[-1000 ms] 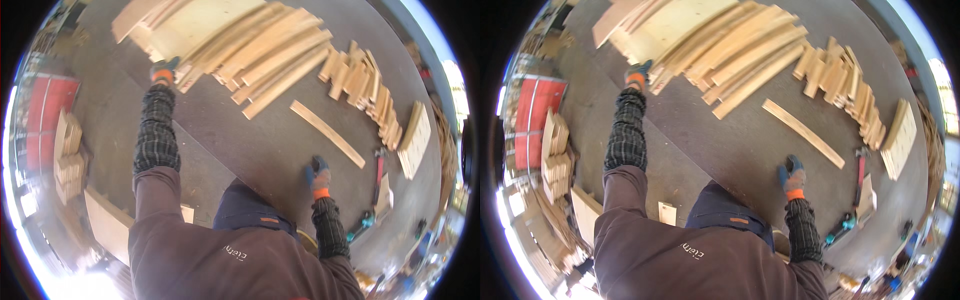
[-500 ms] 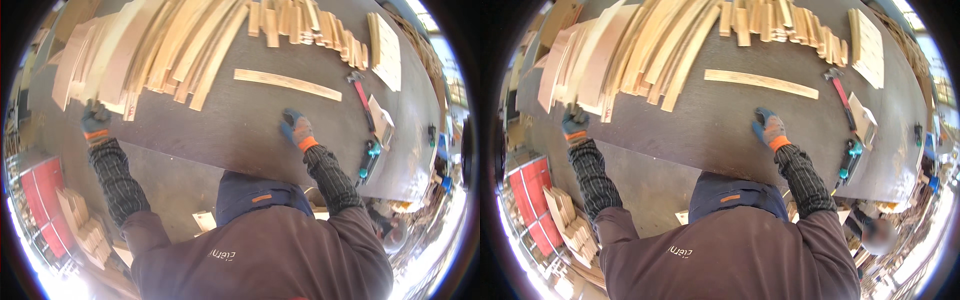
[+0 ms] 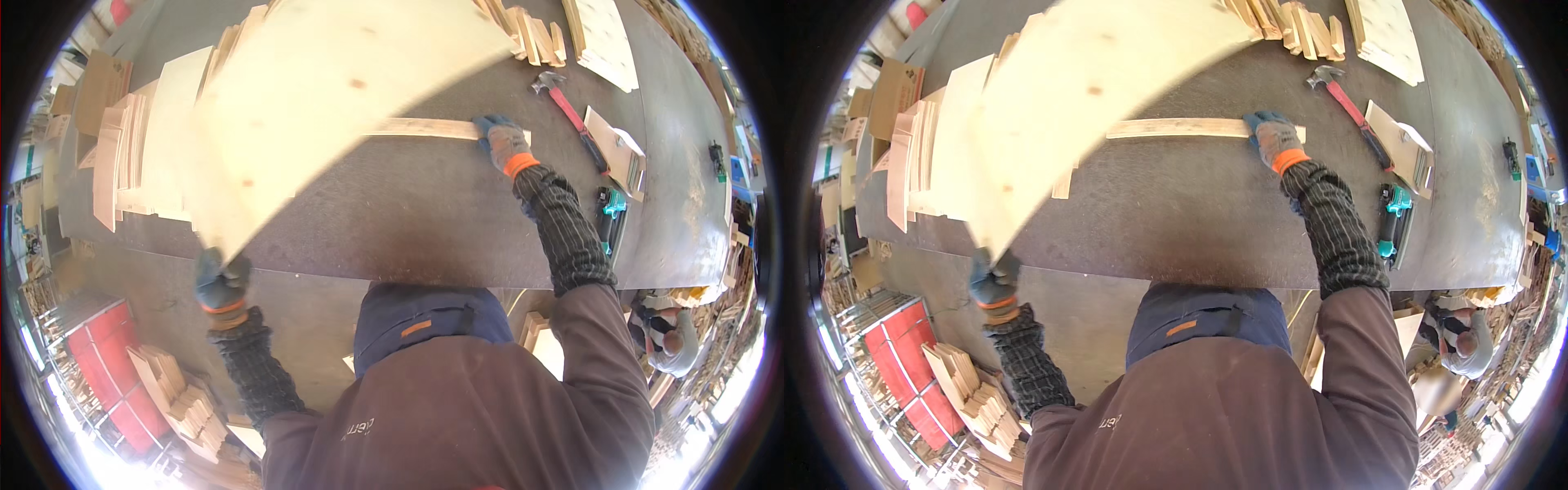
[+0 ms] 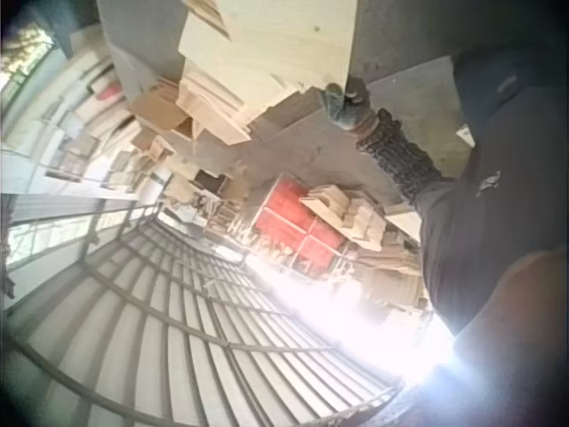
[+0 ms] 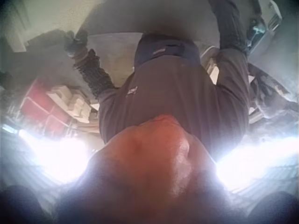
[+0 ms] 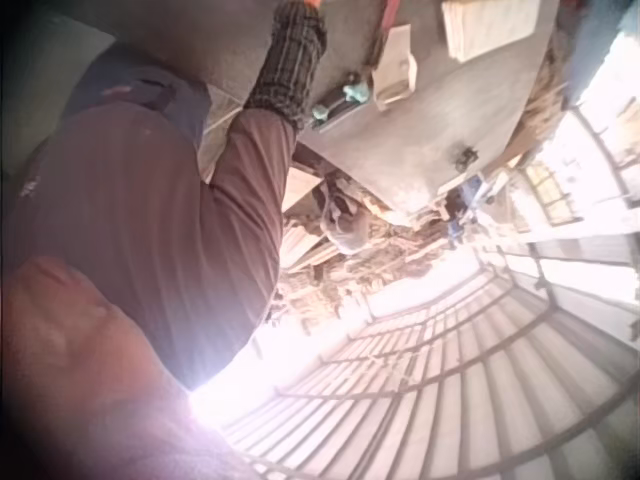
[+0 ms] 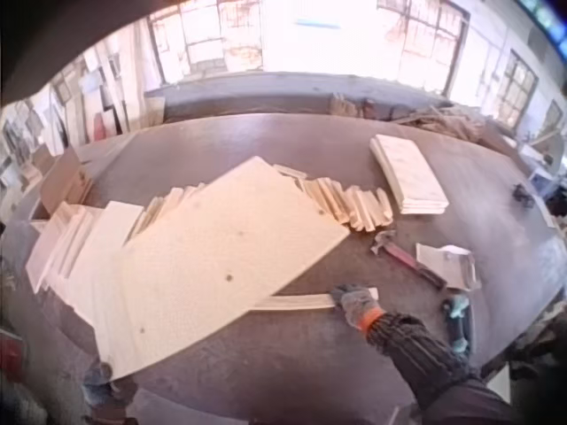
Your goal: Assembling a small wooden box using a nail gun and hammer to attach thin strips to a plywood base.
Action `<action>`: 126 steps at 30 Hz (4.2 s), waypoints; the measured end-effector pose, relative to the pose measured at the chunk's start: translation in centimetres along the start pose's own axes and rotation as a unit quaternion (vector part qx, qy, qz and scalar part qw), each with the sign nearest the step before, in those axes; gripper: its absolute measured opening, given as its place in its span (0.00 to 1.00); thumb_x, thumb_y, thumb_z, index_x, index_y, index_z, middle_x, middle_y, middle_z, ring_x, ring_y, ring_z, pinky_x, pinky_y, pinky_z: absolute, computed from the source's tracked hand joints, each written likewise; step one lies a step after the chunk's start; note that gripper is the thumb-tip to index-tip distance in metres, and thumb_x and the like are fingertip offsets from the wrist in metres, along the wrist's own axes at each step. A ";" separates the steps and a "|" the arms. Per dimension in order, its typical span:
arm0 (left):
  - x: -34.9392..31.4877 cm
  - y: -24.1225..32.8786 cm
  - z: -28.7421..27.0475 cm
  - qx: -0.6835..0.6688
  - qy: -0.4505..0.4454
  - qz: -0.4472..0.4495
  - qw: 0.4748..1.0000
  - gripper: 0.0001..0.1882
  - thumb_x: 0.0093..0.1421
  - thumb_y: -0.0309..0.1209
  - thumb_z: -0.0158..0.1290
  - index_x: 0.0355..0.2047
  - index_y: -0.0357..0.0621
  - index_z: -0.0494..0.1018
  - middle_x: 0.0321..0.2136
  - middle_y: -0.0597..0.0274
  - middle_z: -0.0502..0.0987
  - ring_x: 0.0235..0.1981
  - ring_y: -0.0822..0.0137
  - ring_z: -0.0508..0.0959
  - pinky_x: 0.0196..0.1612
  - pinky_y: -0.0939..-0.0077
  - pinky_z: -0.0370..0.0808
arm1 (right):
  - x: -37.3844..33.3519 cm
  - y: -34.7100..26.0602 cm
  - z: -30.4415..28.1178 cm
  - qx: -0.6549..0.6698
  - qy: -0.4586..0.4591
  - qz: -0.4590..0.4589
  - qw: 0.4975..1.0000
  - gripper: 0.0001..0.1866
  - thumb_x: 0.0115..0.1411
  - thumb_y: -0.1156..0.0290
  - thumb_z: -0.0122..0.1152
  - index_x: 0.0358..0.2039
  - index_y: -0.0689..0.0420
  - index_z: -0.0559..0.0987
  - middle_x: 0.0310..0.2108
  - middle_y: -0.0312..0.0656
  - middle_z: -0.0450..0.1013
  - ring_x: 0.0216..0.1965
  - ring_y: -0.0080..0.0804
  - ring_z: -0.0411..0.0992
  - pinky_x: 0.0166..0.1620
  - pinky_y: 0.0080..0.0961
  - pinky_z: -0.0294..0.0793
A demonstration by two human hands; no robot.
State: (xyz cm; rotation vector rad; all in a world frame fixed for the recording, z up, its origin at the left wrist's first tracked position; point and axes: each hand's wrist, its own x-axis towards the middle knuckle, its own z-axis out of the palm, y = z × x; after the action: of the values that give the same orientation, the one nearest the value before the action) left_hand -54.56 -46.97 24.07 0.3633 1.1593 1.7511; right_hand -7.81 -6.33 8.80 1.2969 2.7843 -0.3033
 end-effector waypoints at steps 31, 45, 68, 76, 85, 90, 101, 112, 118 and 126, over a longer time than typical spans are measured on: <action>2.2 -10.5 14.0 0.027 -0.097 -0.166 0.981 0.13 0.71 0.35 0.50 0.46 0.36 0.74 0.19 0.69 0.67 0.15 0.75 0.60 0.20 0.76 0.58 | -25.1 7.7 -0.4 0.274 -0.030 0.109 0.955 0.20 0.64 0.71 0.66 0.56 0.53 0.82 0.46 0.49 0.83 0.47 0.49 0.82 0.49 0.38 0.81; 3.7 -11.2 15.0 0.128 -0.141 -0.228 0.955 0.13 0.69 0.36 0.52 0.42 0.36 0.74 0.18 0.68 0.68 0.15 0.74 0.64 0.20 0.75 0.63 | -22.7 16.5 -0.1 0.485 -0.042 0.330 0.809 0.21 0.67 0.74 0.58 0.60 0.53 0.80 0.44 0.39 0.82 0.33 0.27 0.80 0.35 0.23 0.80; 11.5 -21.2 12.1 0.751 -0.134 0.002 0.646 0.28 0.59 0.40 0.67 0.56 0.37 0.77 0.38 0.49 0.84 0.40 0.53 0.84 0.43 0.60 0.79 | -24.6 10.2 3.8 0.280 0.052 0.228 0.931 0.30 0.63 0.74 0.64 0.66 0.52 0.72 0.56 0.53 0.79 0.54 0.50 0.79 0.57 0.37 0.79; 9.5 -22.9 11.3 0.772 -0.135 0.091 0.614 0.28 0.61 0.40 0.64 0.60 0.46 0.76 0.44 0.40 0.83 0.45 0.41 0.84 0.45 0.51 0.80 | -25.0 8.2 5.4 0.145 0.057 0.197 0.968 0.22 0.73 0.69 0.50 0.66 0.50 0.72 0.54 0.53 0.79 0.55 0.53 0.79 0.57 0.38 0.78; 7.6 -23.7 11.4 0.814 -0.133 0.219 0.521 0.18 0.67 0.43 0.57 0.54 0.53 0.79 0.36 0.49 0.85 0.34 0.43 0.84 0.34 0.48 0.79 | -23.8 7.8 3.6 0.271 0.018 0.285 0.919 0.19 0.76 0.60 0.50 0.62 0.50 0.78 0.48 0.44 0.81 0.44 0.39 0.78 0.50 0.33 0.79; 7.4 -23.5 11.4 0.820 -0.124 0.228 0.510 0.15 0.66 0.42 0.60 0.49 0.51 0.83 0.41 0.53 0.86 0.36 0.47 0.86 0.39 0.57 0.83 | -24.3 7.5 3.2 0.112 0.004 0.187 0.976 0.24 0.78 0.53 0.45 0.61 0.54 0.78 0.56 0.51 0.80 0.54 0.52 0.79 0.59 0.38 0.77; 8.4 -22.7 11.1 0.778 -0.132 0.150 0.595 0.16 0.63 0.39 0.62 0.48 0.48 0.83 0.43 0.48 0.85 0.40 0.44 0.85 0.45 0.55 0.82 | -23.0 8.6 5.3 0.354 0.025 0.331 0.874 0.37 0.74 0.38 0.45 0.51 0.64 0.83 0.51 0.57 0.81 0.55 0.55 0.78 0.59 0.37 0.74; 6.7 -29.7 29.4 0.645 -0.345 0.334 0.595 0.22 0.55 0.46 0.70 0.46 0.49 0.85 0.60 0.50 0.76 0.62 0.46 0.74 0.65 0.51 0.71 | -22.8 7.3 2.6 0.408 -0.001 0.384 0.828 0.37 0.74 0.39 0.45 0.50 0.65 0.83 0.48 0.60 0.81 0.52 0.58 0.78 0.58 0.38 0.74; 5.3 -38.1 34.8 0.622 -0.404 0.323 0.588 0.21 0.57 0.43 0.67 0.49 0.51 0.81 0.63 0.55 0.74 0.66 0.47 0.70 0.72 0.46 0.63 | -23.3 7.3 2.0 0.430 -0.027 0.393 0.812 0.35 0.75 0.41 0.45 0.50 0.64 0.83 0.48 0.59 0.81 0.51 0.58 0.78 0.57 0.38 0.74; 5.2 -39.3 34.6 0.606 -0.388 0.385 0.578 0.18 0.58 0.40 0.66 0.46 0.50 0.79 0.58 0.57 0.76 0.64 0.49 0.72 0.69 0.40 0.66 | -23.9 7.6 1.4 0.373 -0.001 0.316 0.873 0.32 0.75 0.43 0.47 0.52 0.60 0.84 0.51 0.57 0.81 0.54 0.57 0.78 0.59 0.39 0.75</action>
State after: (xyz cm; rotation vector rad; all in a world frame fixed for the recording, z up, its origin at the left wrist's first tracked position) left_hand -12.00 -20.89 7.60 2.4915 1.3792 0.7555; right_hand 13.42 -19.81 9.46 2.2227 2.0758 -1.3893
